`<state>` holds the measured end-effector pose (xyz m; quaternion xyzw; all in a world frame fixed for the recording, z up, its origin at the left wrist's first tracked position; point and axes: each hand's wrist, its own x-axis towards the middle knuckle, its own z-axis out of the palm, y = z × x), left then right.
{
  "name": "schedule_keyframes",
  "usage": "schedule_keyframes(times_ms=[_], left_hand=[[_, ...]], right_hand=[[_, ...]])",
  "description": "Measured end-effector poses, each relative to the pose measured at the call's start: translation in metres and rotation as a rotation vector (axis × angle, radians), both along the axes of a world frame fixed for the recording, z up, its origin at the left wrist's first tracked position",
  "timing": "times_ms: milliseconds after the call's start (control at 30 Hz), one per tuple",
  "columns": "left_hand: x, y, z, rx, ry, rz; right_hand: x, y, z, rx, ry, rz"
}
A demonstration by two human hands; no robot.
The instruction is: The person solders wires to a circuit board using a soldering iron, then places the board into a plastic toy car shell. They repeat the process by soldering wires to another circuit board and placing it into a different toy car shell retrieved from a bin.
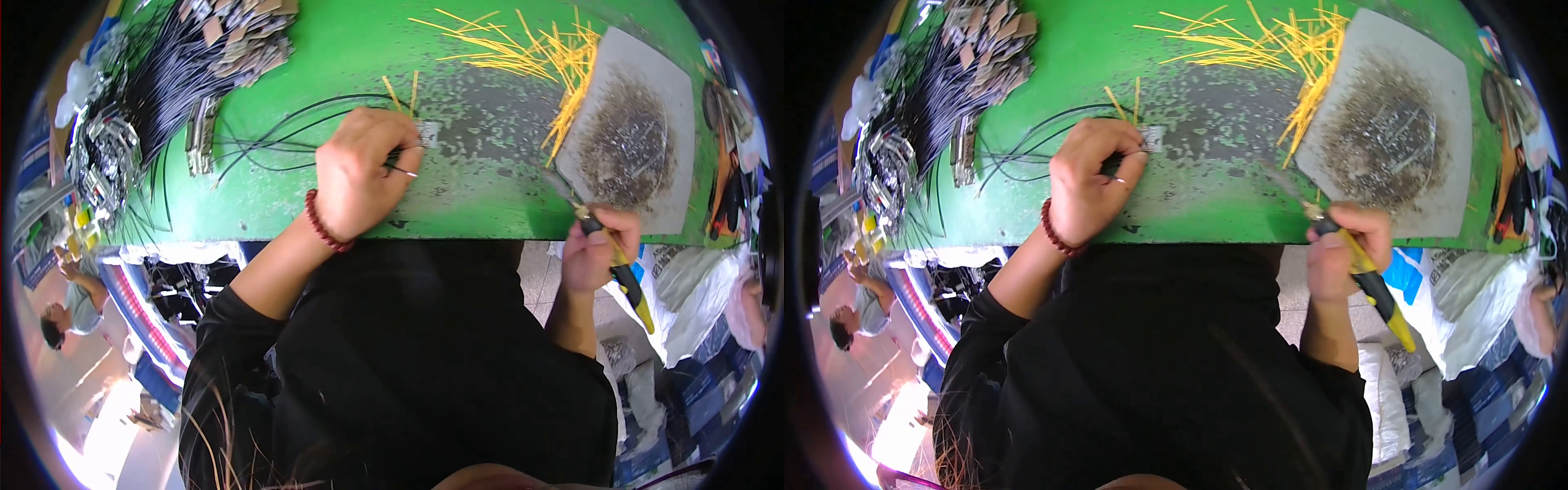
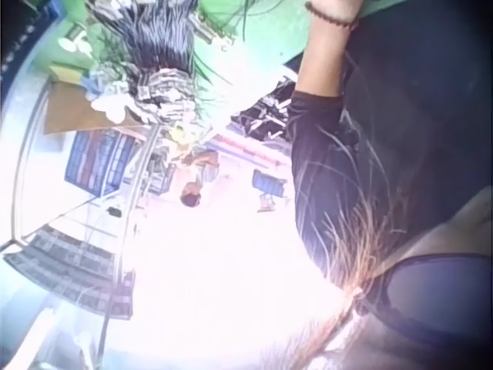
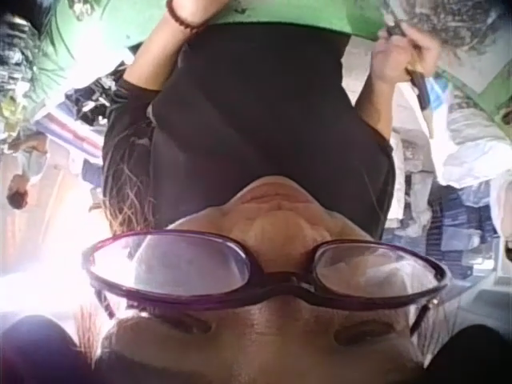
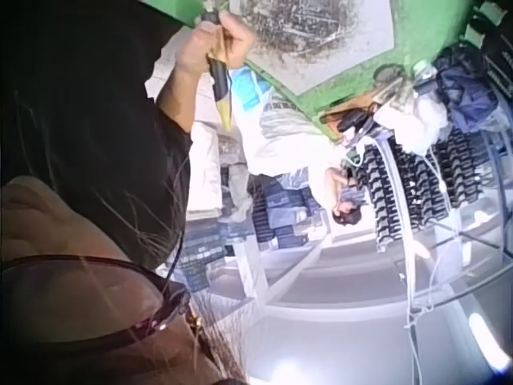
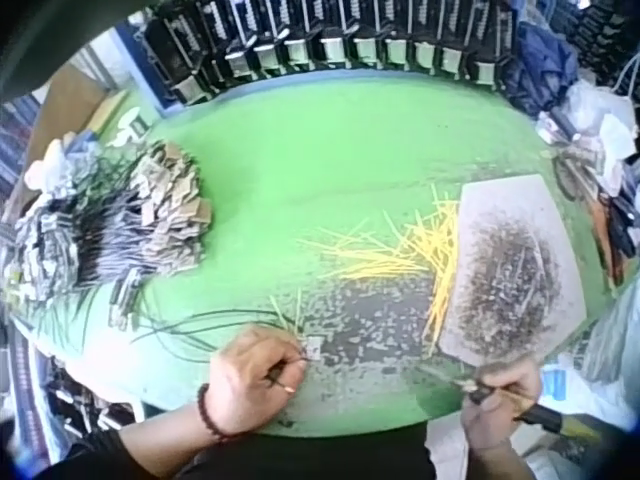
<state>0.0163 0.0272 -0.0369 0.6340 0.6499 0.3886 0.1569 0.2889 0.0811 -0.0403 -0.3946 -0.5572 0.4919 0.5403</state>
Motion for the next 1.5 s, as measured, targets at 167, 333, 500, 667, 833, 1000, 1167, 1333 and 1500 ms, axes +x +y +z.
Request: schedule_keyframes(times_ms=[167,333,500,667,833,1000,1167,1333,1500], left_hand=[[-0.003,-0.002,-0.007,0.057,0.034,0.02],[-0.004,-0.004,-0.008,0.092,0.039,0.033],[-0.002,-0.004,-0.007,0.039,0.036,0.069],[-0.001,-0.003,-0.007,0.053,0.047,0.083],[-0.001,-0.003,-0.008,0.045,0.052,0.09],[-0.001,-0.002,-0.005,0.045,0.059,0.086],[-0.001,-0.004,-0.007,0.045,0.058,0.085],[-0.002,-0.004,-0.008,0.046,0.056,0.076],[-0.01,-0.003,-0.001,0.015,-0.061,-0.015]], right_hand=[[-0.049,-0.012,-0.009,-0.119,0.025,0.218],[-0.06,-0.013,-0.017,-0.046,-0.106,0.256],[-0.063,-0.012,-0.013,-0.047,-0.177,0.254],[-0.064,-0.011,-0.014,-0.012,-0.204,0.26],[-0.068,-0.011,-0.01,-0.08,-0.231,0.277],[-0.069,-0.013,-0.006,-0.07,-0.068,0.251],[-0.065,-0.011,-0.009,-0.062,-0.043,0.29],[-0.065,-0.011,-0.013,-0.085,-0.03,0.261],[-0.066,-0.011,-0.01,-0.08,-0.035,0.248]])
